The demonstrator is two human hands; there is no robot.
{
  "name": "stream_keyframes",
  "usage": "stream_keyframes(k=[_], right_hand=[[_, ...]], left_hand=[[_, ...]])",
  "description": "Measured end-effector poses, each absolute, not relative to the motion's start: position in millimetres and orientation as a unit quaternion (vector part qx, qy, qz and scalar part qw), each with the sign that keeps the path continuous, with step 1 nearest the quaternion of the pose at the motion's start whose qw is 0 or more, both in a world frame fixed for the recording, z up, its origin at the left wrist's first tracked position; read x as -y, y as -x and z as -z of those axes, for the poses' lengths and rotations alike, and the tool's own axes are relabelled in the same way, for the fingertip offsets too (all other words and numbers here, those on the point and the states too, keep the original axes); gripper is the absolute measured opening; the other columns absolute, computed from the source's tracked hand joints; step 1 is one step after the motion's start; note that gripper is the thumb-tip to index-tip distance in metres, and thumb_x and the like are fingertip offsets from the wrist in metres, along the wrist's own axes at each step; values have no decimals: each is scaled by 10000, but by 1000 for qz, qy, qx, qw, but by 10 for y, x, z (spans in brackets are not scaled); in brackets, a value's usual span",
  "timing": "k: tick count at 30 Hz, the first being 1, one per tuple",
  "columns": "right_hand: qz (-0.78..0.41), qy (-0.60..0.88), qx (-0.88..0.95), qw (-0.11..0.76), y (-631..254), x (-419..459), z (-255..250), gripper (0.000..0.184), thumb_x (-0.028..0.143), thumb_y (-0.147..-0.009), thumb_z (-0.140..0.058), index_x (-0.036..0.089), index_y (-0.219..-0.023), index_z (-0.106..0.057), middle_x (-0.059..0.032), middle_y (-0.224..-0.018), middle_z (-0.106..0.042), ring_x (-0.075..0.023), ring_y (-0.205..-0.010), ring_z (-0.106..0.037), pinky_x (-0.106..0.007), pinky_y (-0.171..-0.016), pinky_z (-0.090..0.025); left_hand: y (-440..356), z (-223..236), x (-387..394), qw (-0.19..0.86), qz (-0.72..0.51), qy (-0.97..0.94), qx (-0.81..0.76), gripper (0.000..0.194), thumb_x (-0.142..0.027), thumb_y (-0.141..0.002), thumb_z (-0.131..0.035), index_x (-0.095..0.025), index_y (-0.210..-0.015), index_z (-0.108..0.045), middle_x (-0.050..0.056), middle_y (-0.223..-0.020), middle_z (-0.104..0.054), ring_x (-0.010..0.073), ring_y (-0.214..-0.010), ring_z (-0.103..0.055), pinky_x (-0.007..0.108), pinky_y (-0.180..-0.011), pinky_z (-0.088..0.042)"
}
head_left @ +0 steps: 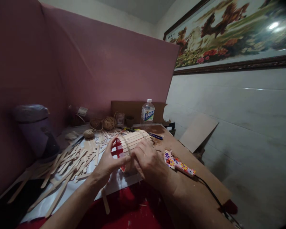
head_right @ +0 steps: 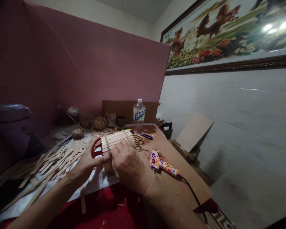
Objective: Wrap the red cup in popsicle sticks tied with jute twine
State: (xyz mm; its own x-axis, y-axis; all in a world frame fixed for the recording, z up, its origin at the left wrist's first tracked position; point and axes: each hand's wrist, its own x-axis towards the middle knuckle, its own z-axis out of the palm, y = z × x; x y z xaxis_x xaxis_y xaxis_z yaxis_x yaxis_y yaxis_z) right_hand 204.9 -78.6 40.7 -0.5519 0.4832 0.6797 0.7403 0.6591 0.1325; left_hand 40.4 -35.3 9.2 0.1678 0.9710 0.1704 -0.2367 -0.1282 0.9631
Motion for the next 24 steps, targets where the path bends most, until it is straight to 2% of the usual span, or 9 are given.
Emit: stream_keyframes(k=[5,11,16,24], right_hand=[[233,362,843,324,-2052,786,-327,174,69,-879,-415,141,-824,-563,-104,-818,-576,-238,-821,-462,-381,-763,-454],[155,374,806,433,-2041,865,-296,122,107,-915,-436,152,-866,-538,-87,-862,-573,-223,-856,-479,-370,-797,-430],[186,394,795,422,-1995,945,-380,154,145,-939,-436,138,-914,-587,-93,-869,-605,-240,-858,-488,-404,-801,-383],[197,405,802,393,-1960,941,-436,141,145,-920,-481,148,-850,-604,-75,-825,-614,-233,-835,-492,-392,-794,-380]], left_hand=[[-414,-63,324,570,-541,-512,-346,1053,-263,-488,-895,-234,-1397,-365,157,-1338,-531,310,-1115,-609,334,-828,-547],[-386,-44,303,614,-545,-473,-319,978,-290,-550,-873,-276,-1383,-362,130,-1358,-504,259,-1017,-643,320,-784,-550],[-376,-33,320,624,-548,-477,-287,921,-273,-580,-861,-286,-1369,-388,117,-1337,-530,255,-1036,-629,305,-785,-539],[-393,-32,350,623,-544,-484,-287,933,-285,-568,-871,-277,-1371,-397,124,-1329,-543,263,-1038,-627,337,-840,-519]])
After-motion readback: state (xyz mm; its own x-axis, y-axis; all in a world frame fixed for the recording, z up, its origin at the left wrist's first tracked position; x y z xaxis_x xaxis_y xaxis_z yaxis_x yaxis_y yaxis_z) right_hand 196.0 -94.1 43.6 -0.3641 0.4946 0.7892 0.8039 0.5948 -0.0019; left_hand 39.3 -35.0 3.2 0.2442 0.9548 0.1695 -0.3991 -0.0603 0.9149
